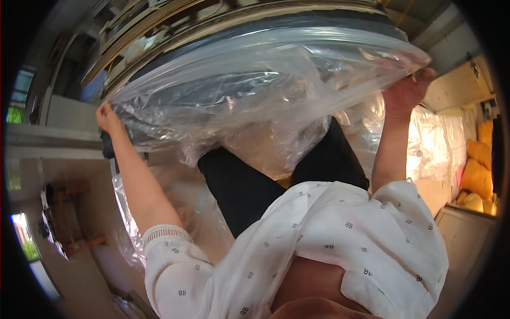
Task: The person is wrapping a large curved object with a plastic sheet on a workbench.
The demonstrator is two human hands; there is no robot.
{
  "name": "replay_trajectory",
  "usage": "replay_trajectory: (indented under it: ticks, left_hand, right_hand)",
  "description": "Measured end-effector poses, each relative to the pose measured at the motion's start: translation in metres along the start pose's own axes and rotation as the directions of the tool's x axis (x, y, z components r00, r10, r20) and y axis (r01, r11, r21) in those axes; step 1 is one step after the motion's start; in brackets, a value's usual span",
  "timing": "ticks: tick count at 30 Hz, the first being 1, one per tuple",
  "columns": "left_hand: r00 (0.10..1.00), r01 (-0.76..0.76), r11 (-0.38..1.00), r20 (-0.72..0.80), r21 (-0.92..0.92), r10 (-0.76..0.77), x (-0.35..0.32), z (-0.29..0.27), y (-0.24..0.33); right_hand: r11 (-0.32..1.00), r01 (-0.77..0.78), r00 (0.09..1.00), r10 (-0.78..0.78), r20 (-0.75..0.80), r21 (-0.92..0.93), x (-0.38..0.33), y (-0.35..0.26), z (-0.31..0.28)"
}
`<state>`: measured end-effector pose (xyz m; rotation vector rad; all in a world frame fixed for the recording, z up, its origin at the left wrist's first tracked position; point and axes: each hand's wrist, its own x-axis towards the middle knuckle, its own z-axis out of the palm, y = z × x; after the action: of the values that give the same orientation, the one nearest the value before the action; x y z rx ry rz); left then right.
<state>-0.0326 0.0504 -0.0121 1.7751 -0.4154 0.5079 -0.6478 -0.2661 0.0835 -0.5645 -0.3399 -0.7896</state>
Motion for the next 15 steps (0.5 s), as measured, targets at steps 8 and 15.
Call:
replay_trajectory:
  ticks: [8, 15]
  left_hand:
    - [0.993, -0.084, 0.955, -0.059, 0.285, 0.104, 0.01, -0.022, -0.016]
    - [0.992, -0.114, 0.96, -0.024, 0.256, 0.124, 0.006, -0.003, -0.007]
  right_hand:
    - [-0.019, -0.137, 0.933, -0.337, -0.122, -0.99, -0.061, 0.048, 0.023]
    - [0.383, -0.417, 0.578, -0.589, -0.566, -0.824, -0.138, -0.107, -0.099]
